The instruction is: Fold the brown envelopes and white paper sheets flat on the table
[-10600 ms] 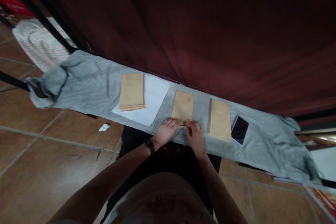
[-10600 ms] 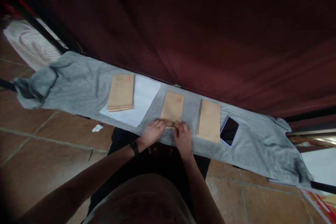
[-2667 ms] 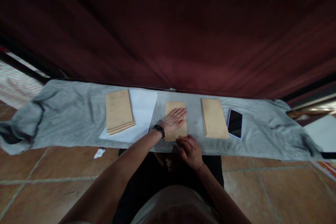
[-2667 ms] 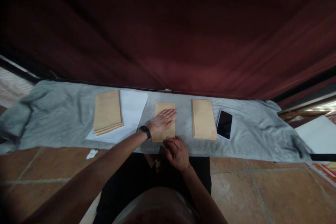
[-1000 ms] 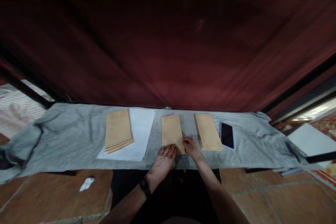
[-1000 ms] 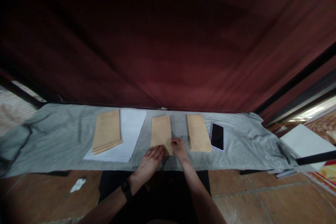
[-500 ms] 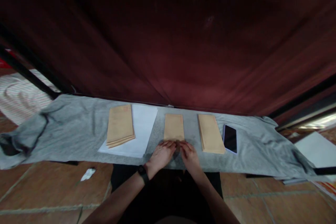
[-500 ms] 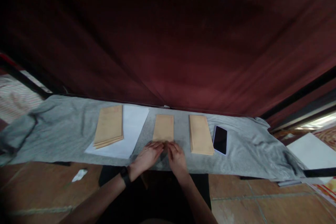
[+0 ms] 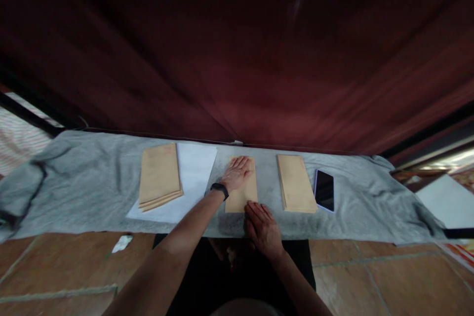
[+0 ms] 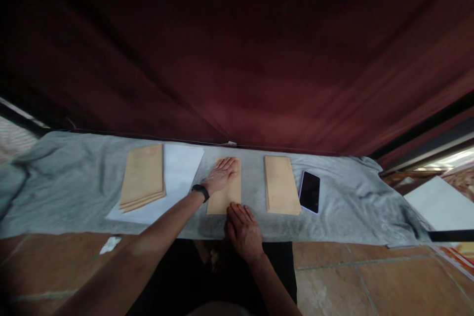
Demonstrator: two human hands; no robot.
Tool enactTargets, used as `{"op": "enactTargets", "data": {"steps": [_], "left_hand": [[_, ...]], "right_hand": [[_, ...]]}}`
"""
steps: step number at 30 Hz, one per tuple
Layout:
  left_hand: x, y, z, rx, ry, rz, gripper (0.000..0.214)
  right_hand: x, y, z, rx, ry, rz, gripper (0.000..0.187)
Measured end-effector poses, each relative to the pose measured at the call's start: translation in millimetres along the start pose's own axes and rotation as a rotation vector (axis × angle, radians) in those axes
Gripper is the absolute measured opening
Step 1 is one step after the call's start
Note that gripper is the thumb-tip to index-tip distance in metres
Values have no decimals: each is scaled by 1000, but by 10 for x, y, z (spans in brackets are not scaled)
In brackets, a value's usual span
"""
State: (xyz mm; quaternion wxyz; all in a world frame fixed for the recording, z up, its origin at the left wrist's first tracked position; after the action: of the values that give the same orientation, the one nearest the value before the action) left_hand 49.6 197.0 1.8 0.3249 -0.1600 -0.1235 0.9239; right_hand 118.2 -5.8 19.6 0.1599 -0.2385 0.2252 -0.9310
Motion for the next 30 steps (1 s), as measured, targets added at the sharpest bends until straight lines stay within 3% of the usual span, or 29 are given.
{"op": "enactTargets", "data": {"steps": [10,30], "left_hand": [[-170,87,-80,41,5,-54,57],[-533,824,143,74,91,-155,53]], "right_hand": [[-4,-12,-2,39,-16,-34,50],[-15,35,-27,-34,-16,-7,48]]}}
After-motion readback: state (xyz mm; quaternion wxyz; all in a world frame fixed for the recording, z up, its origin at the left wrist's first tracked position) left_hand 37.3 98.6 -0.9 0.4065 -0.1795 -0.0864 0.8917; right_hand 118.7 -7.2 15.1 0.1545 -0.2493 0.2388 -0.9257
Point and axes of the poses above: each hand's wrist, its own y-axis away from the middle knuckle, its own z-axis out of the back of the hand, x = y × z, the point moved 8 cm from there along -y, towards the middle knuckle, and after that the axes turned 11 degrees about -x, right-handed, at the moved point
